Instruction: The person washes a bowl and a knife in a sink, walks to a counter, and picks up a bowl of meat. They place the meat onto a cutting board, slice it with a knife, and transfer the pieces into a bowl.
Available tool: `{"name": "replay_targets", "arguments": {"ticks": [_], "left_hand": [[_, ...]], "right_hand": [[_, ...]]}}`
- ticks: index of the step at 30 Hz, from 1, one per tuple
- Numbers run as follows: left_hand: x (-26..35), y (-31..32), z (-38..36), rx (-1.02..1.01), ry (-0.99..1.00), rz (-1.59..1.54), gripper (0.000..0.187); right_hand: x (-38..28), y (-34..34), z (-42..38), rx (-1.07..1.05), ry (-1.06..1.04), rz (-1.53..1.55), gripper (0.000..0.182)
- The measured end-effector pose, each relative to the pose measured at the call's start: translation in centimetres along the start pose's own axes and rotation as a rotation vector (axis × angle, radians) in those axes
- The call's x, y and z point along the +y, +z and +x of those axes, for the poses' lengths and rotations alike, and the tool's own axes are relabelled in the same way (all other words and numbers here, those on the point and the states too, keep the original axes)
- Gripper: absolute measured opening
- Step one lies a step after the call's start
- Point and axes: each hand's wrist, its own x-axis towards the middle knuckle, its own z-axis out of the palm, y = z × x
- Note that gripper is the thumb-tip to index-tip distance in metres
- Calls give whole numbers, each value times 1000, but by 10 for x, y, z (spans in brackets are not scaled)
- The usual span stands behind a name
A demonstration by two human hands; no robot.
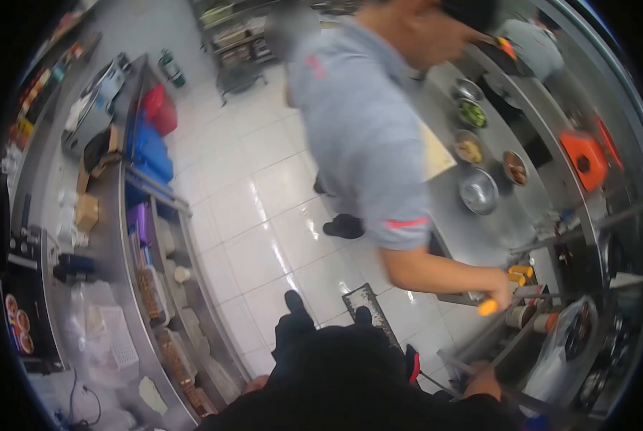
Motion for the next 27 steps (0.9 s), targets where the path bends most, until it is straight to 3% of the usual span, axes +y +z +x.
{"name": "replay_targets", "arguments": {"ticks": [1, 3, 7, 9, 10, 11, 12, 13, 14, 16, 18, 21, 23, 25, 27], "left_hand": [[4, -7, -7, 214, -292, -28, 54], [38, -74, 28, 284, -579, -430, 57], [188, -216, 65, 690, -243, 35, 47], [305, -268, 79, 882, 6, 268, 46], [375, -286, 83, 853, 10, 447, 50], [446, -273, 75, 938, 147, 497, 51], [481, -320, 113, 926, 295, 591, 52], [535, -311, 113, 931, 418, 527, 53], [600, -280, 99, 936, 537, 465, 54], [701, -243, 81, 958, 588, 528, 55], [785, -237, 77, 960, 587, 661, 56], [867, -256, 83, 1009, 634, 819, 54], [915, -294, 95, 1052, 730, 944, 51], [913, -357, 106, 1077, 851, 1086, 48], [876, -433, 120, 1030, 785, 979, 45]], "right_hand": [[-54, 18, -9, -53, -89, -91, 40], [-153, 38, -15, -120, 36, 315, 40], [-312, 24, -26, -211, 71, 591, 43], [-370, 5, -29, -179, 0, 509, 46], [-400, -11, -31, -91, -101, 419, 48], [-428, -25, -37, -77, -97, 331, 51], [-467, -51, -65, -60, -94, 243, 53], [-498, -75, -85, -42, -93, 156, 56], [-522, -91, -90, 105, -149, 62, 57], [-571, -121, -99, 392, -255, -116, 58], [-645, -174, -171, 453, -312, -65, 50], [-743, -243, -225, 466, -551, -6, 44], [-804, -280, -233, 480, -860, 152, 43], [-867, -327, -251, 330, -986, 250, 45], [-933, -367, -256, 481, -1165, 185, 43]]}}
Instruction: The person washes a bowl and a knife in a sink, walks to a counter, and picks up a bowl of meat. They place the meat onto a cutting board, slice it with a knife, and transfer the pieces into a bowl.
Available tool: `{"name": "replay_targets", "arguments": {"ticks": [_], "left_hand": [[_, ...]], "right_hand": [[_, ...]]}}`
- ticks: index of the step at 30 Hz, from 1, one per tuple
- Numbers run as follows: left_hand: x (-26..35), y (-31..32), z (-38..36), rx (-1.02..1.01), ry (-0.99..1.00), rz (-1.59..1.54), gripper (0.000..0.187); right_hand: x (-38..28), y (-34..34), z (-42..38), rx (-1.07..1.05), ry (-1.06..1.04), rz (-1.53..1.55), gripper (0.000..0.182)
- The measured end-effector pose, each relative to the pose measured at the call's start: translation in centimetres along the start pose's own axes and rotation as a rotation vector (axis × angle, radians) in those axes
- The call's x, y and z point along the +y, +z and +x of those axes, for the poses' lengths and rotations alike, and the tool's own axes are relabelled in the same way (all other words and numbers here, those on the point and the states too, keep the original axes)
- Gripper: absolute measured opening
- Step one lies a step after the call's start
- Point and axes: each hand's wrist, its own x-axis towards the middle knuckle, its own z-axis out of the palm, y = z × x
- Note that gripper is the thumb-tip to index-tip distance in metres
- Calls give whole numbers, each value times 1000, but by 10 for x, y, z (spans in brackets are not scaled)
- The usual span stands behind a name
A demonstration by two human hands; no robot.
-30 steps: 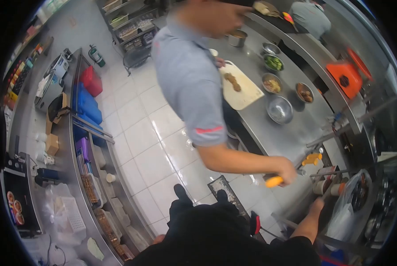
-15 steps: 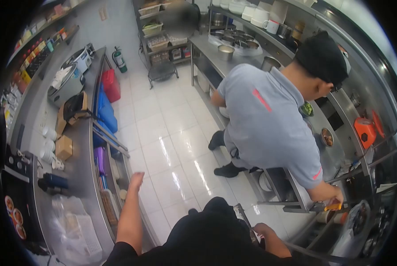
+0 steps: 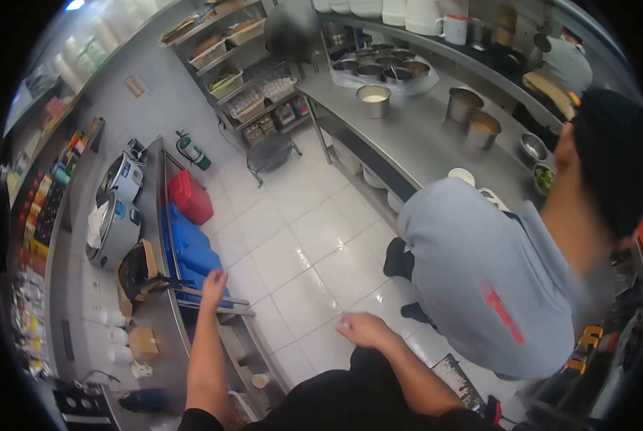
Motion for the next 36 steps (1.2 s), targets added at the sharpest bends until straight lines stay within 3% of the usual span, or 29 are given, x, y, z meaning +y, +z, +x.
{"name": "replay_targets", "arguments": {"ticks": [1, 2, 3, 4, 5, 9, 13, 15, 20, 22, 23, 24, 25, 28, 32, 36], "left_hand": [[-17, -1, -22, -79, -262, -19, 41], [-89, 13, -46, -156, -93, 210, 39], [-112, 25, -80, -227, -510, 68, 38], [-93, 21, -124, -292, -791, -186, 39], [-97, 36, -153, -340, -917, -280, 38], [-100, 104, -224, -554, -1191, -474, 35], [-87, 153, -186, -717, -1209, -538, 32], [-86, 168, -140, -757, -1178, -553, 31], [-118, 191, 23, -698, -1144, -497, 27], [-138, 185, 134, -516, -1058, -471, 26], [-148, 168, 217, -460, -894, -573, 22], [-162, 172, 282, -474, -794, -578, 21], [-147, 169, 341, -361, -740, -470, 28], [-96, 146, 493, -221, -555, -556, 31], [-32, 135, 595, -260, -454, -450, 30], [-37, 158, 595, -513, -520, -329, 34]], "right_hand": [[-22, -18, 31, 3, -51, 53, 43], [-45, -43, 65, 12, -106, 99, 43], [-64, -65, 97, 109, -175, 128, 41], [-81, -89, 127, 210, -241, 150, 40], [-96, -117, 156, 314, -276, 201, 39], [-149, -242, 237, 715, -275, 284, 34], [-155, -327, 310, 1086, -299, 338, 31], [-169, -373, 325, 1213, -263, 360, 31], [-137, -481, 355, 1503, -137, -12, 33], [-119, -539, 345, 1654, -107, -179, 36], [-114, -571, 337, 1671, -26, -107, 38], [-96, -605, 333, 1756, -5, -283, 40], [-92, -634, 325, 1787, 48, -323, 41], [-61, -715, 315, 1836, 144, -413, 38], [-21, -790, 324, 1784, 229, -529, 34], [-15, -812, 339, 1691, 312, -486, 23]]}}
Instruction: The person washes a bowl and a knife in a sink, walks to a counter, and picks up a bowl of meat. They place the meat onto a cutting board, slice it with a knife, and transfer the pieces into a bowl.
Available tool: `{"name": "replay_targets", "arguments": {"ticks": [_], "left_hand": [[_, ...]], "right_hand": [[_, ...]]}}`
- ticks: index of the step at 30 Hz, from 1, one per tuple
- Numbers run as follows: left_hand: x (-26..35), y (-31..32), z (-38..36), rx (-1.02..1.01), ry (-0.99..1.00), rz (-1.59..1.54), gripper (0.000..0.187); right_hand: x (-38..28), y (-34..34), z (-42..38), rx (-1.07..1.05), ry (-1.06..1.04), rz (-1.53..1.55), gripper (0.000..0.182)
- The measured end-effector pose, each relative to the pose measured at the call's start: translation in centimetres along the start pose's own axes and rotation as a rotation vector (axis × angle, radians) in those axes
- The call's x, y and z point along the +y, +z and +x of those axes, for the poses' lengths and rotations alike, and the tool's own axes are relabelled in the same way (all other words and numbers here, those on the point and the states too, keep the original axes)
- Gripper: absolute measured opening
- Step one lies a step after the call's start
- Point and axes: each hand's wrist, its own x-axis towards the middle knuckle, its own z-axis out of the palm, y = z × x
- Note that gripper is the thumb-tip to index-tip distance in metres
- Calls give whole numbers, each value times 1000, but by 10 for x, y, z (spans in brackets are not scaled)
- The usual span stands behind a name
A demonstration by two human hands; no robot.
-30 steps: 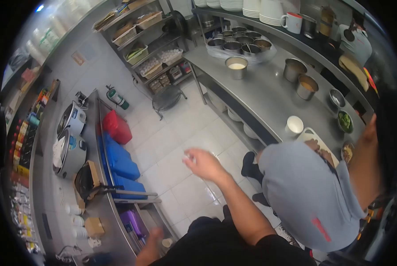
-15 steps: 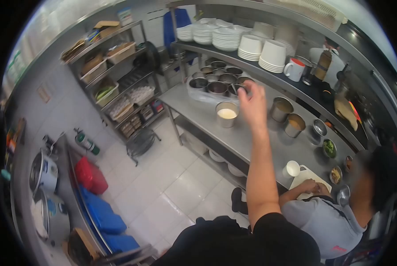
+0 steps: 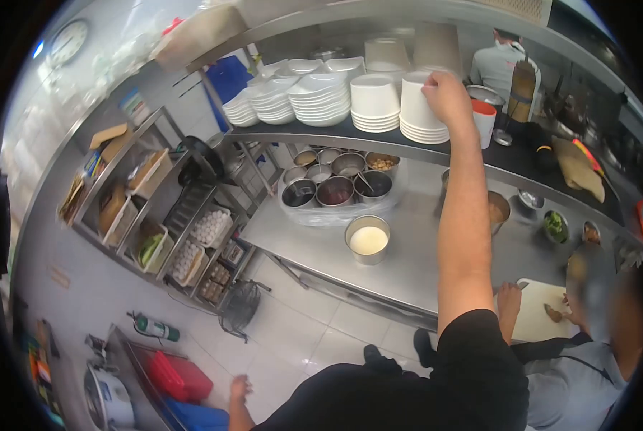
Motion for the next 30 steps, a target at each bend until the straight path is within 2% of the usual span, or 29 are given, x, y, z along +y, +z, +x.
{"name": "replay_targets", "arguments": {"ticks": [1, 4, 6, 9, 14, 17, 18, 20, 23, 25, 26, 28, 30], "left_hand": [[-17, 9, 1, -47, -23, -49, 30], [-55, 43, -11, -204, -312, -102, 37], [-44, 73, -9, -302, -396, 7, 38], [-8, 99, 22, -434, -379, 132, 39], [87, 112, 107, -649, -157, 359, 42], [170, 121, 152, -807, 26, 499, 44], [203, 126, 160, -867, 98, 549, 45], [268, 136, 168, -968, 271, 655, 46], [358, 152, 167, -1076, 605, 798, 48], [403, 179, 178, -1133, 529, 949, 49], [415, 213, 206, -1123, 130, 1109, 49], [414, 229, 253, -1748, 584, 714, 50], [431, 243, 254, -1917, 701, 768, 52]], "right_hand": [[-2, 1, 4, -22, 8, 10, 21], [-5, 2, 7, -26, -79, 100, 20], [-13, -4, 10, -19, -62, 52, 20], [-29, -13, 22, 10, -60, -6, 19], [-50, -20, 26, -85, 29, -127, 20], [-55, -13, 31, -88, 68, -147, 20], [-58, -12, 32, -124, 100, -175, 20], [-51, -6, 36, -23, 81, -178, 22], [-69, -11, 43, 14, 108, -181, 19], [-76, -14, 46, 22, 113, -164, 19], [-75, -13, 50, 38, 106, -202, 19], [-70, -11, 56, 59, 84, -275, 20], [-81, -19, 53, 63, 149, -238, 21]]}}
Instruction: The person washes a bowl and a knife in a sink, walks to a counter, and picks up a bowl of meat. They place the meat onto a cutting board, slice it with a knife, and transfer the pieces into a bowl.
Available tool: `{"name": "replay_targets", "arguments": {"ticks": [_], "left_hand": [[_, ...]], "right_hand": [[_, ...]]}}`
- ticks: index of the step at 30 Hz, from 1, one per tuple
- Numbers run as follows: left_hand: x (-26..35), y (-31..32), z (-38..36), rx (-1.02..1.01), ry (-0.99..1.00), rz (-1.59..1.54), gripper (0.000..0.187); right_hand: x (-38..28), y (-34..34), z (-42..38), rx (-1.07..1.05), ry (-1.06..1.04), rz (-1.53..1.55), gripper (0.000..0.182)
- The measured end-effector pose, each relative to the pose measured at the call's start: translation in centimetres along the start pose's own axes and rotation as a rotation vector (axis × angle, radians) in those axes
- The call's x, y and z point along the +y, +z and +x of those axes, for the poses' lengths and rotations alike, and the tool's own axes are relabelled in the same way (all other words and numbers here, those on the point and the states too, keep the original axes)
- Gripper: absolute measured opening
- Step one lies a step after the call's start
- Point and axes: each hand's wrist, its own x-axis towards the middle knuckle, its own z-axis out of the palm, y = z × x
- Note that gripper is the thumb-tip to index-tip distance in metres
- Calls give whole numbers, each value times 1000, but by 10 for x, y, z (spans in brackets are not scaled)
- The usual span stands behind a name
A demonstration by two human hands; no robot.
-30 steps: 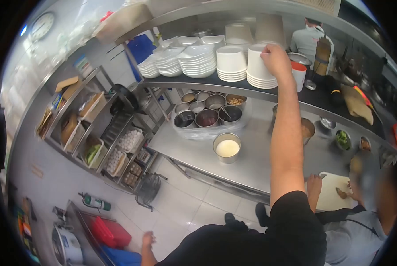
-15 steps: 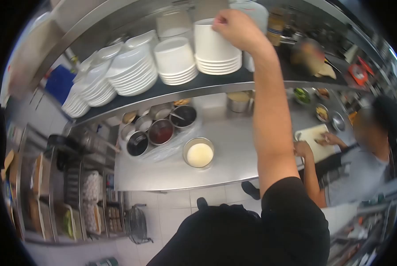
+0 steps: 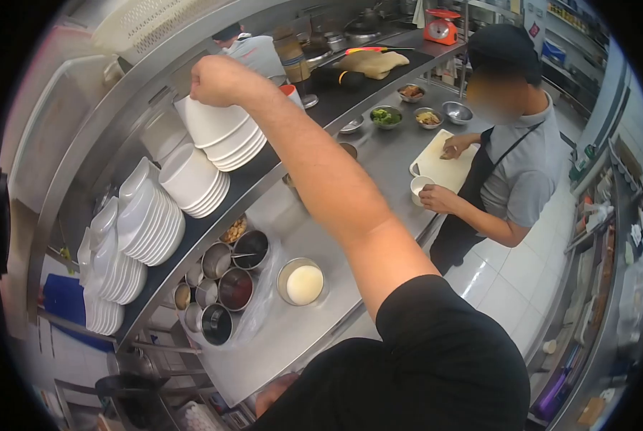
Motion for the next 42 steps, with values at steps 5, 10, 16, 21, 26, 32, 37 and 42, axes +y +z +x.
{"name": "replay_targets", "arguments": {"ticks": [5, 10, 16, 21, 26, 32, 37, 42], "left_hand": [[173, -2, 60, 64, -623, 76, 56], [231, -4, 84, 92, -382, 137, 57], [269, -6, 113, 197, 15, 205, 55], [365, -6, 174, 562, 411, 390, 71], [489, -27, 258, 838, 764, 448, 89], [502, -14, 304, 850, 685, 382, 97], [492, -4, 295, 843, 722, 240, 96], [449, -7, 256, 520, 868, -409, 85]], "right_hand": [[-3, -10, 16, -23, -48, 1, 22], [-16, -31, 3, 69, -28, 54, 26], [-18, -32, -31, 136, -8, 88, 22], [-15, -29, -39, 41, -17, 16, 21], [-17, -20, -35, 2, -73, -23, 20], [-17, -27, -26, -55, -99, -46, 19], [-28, -20, -41, 95, -234, -3, 17], [-83, -49, -133, 79, -29, 380, 14]]}}
